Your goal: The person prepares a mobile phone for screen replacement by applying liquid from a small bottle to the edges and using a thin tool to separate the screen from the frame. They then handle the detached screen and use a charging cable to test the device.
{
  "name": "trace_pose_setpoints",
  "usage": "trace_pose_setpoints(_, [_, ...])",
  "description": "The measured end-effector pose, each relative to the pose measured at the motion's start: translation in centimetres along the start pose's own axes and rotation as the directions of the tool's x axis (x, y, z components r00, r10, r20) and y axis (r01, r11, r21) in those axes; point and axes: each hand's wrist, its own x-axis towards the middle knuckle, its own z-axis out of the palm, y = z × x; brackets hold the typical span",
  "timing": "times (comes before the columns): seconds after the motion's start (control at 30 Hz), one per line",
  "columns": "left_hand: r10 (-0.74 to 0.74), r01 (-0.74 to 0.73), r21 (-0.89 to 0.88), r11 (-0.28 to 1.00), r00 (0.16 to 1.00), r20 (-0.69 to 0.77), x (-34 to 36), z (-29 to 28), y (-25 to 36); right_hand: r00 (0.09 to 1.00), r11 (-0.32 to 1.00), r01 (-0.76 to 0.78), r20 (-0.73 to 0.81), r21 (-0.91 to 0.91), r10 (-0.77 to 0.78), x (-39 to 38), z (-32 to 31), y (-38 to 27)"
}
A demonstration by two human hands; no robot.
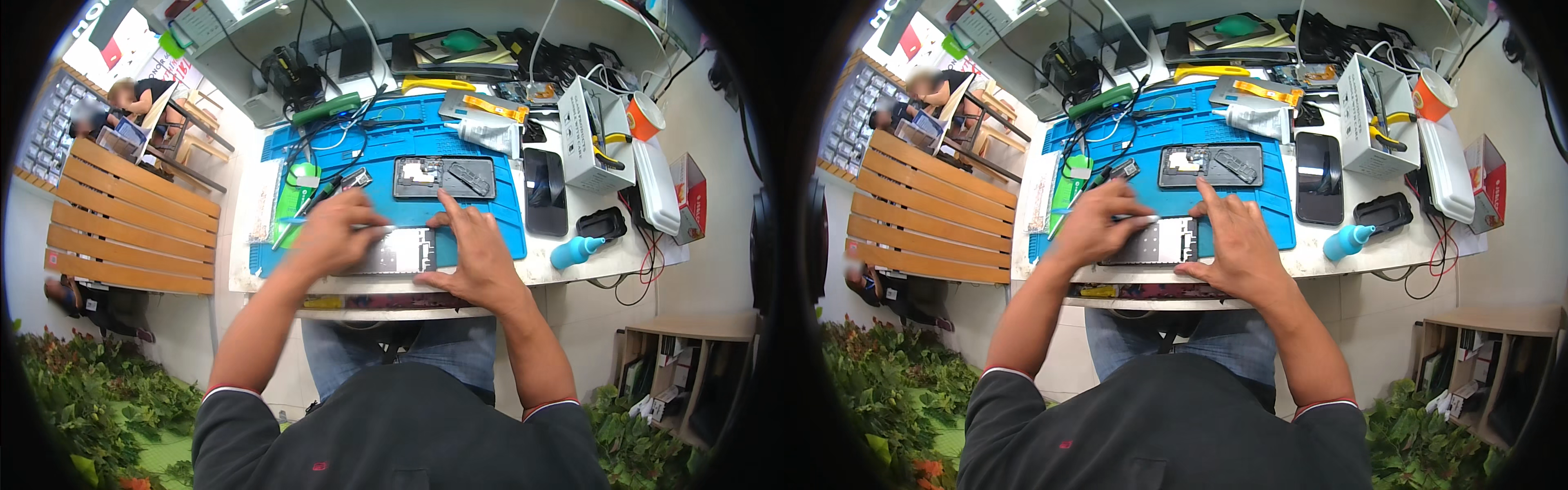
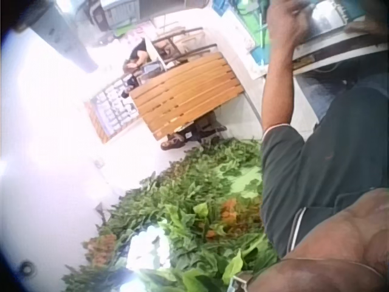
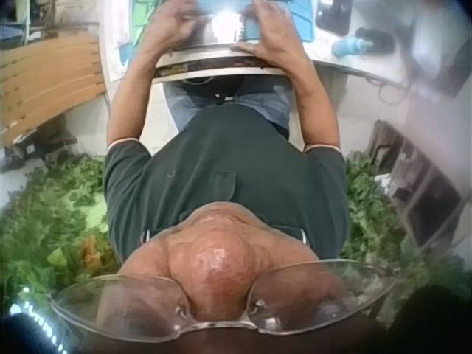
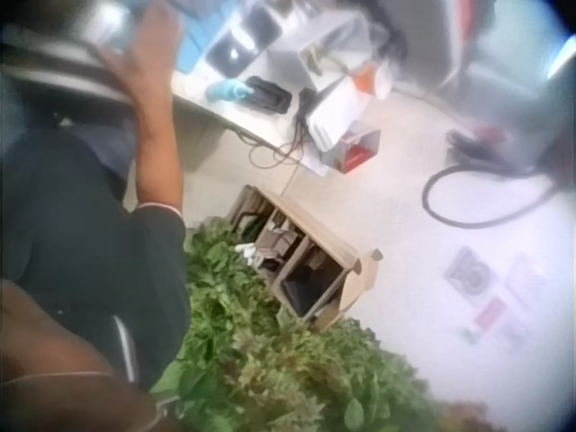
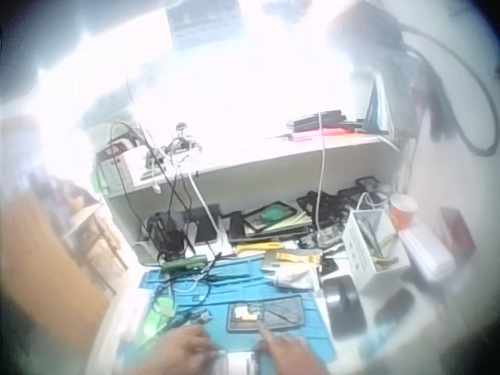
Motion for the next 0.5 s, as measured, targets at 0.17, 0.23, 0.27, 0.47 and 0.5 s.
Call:
trace_pose_setpoints(0.17, [-0.172, 0.173, 0.1, 0.98, 0.985, -0.016, -2.8, -3.5, -2.6, 1.0, 1.0, -0.012, -0.012, 0.02, 0.012, -0.1, 0.0, 0.1])
trace_pose_setpoints(0.23, [-0.111, 0.111, 0.061, 0.992, 0.994, -0.01, -1.6, -2.5, -1.3, 1.0, 0.999, -0.025, 0.005, 0.027, 0.025, 0.1, -0.1, 0.0])
trace_pose_setpoints(0.27, [-0.071, 0.071, 0.0, 0.997, 0.997, -0.006, -0.6, -1.1, 0.0, 0.999, 0.999, -0.029, 0.016, 0.03, 0.028, 0.3, 0.0, -0.1])
trace_pose_setpoints(0.47, [-0.007, 0.003, -0.143, 0.99, 1.0, -0.03, 2.3, 2.7, 3.6, 1.0, 0.999, -0.018, -0.01, 0.041, 0.019, 0.5, 0.4, 0.3])
trace_pose_setpoints(0.5, [-0.015, 0.012, -0.091, 0.996, 0.999, -0.038, 1.7, 2.0, 3.1, 0.999, 0.998, -0.035, 0.005, 0.055, 0.035, 0.6, 0.4, 0.3])
